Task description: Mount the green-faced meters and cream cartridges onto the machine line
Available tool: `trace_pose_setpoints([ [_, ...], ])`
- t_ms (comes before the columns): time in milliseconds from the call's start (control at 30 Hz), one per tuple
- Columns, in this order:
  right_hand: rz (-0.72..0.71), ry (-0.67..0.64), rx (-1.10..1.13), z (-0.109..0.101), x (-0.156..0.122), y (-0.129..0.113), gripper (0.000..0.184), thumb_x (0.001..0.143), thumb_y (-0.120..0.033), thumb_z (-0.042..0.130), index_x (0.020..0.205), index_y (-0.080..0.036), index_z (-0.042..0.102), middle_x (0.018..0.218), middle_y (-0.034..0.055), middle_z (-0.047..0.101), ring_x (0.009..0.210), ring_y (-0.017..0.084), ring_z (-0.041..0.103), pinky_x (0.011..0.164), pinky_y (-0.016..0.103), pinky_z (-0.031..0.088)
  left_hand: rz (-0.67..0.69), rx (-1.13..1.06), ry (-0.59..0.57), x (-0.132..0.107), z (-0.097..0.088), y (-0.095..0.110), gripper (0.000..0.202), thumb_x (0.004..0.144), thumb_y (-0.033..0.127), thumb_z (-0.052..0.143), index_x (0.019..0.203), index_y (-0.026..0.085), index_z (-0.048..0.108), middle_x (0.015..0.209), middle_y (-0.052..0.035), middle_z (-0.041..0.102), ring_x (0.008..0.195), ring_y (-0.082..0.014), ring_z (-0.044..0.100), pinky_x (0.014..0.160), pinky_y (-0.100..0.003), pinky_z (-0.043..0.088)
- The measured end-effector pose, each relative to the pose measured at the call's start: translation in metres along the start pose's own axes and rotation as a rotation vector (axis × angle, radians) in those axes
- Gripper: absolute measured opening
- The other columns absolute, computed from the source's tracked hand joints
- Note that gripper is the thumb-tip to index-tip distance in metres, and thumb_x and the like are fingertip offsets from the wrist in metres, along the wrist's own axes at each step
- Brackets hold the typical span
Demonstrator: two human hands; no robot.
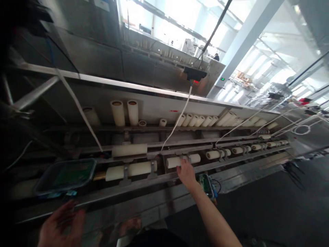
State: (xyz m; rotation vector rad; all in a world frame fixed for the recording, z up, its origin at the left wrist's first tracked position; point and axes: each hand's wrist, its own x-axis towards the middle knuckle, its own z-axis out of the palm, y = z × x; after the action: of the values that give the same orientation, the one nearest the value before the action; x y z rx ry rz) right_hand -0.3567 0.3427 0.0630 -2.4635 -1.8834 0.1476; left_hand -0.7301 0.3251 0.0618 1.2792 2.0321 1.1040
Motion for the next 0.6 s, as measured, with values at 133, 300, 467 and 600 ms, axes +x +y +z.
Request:
trace_pose_setpoints([
  [133,0.025,-0.087,-0.165,-0.012,0.018,0.071,0.043,0.084,-0.016,0.042,0.127,-0.009,0.04,0.123,0.0169,0.051,0.115,0.025,0.047,0.095,0.036,0.039,0.294,-0.089,-0.198,-0.028,0.047,0.031,0.037,0.078,0.045,0.051,0.106,0.022,0.056,0.093,-0.005,0.06,0.072,-0.0191,0.057,0.059,-0.03,0.05],
  [300,-0.166,-0.214,-0.163,-0.001,0.056,0.104,0.05,0.074,-0.017,0.06,0.122,-0.01,0.046,0.122,0.0165,0.053,0.114,0.027,0.048,0.097,0.038,0.038,0.647,-0.087,-0.494,-0.056,0.131,0.076,0.025,0.088,0.032,0.043,0.107,0.023,0.058,0.104,-0.0068,0.059,0.096,-0.0202,0.057,0.087,-0.036,0.05],
  [467,-0.387,-0.276,-0.112,0.012,0.079,0.109,0.055,0.067,-0.023,0.069,0.117,-0.013,0.049,0.117,0.0141,0.057,0.112,0.027,0.051,0.096,0.039,0.038,0.843,0.071,-0.622,-0.073,0.234,0.12,0.031,0.086,0.024,0.049,0.116,0.019,0.053,0.116,-0.0099,0.056,0.11,-0.023,0.052,0.096,-0.04,0.046],
  [600,-0.495,-0.282,-0.038,0.018,0.087,0.115,0.053,0.069,-0.025,0.067,0.117,-0.014,0.048,0.115,0.0125,0.058,0.108,0.025,0.053,0.092,0.037,0.04,0.943,0.265,-0.722,-0.073,0.303,0.139,0.047,0.079,0.024,0.059,0.123,0.014,0.047,0.128,-0.0139,0.051,0.121,-0.0277,0.044,0.103,-0.044,0.038],
])
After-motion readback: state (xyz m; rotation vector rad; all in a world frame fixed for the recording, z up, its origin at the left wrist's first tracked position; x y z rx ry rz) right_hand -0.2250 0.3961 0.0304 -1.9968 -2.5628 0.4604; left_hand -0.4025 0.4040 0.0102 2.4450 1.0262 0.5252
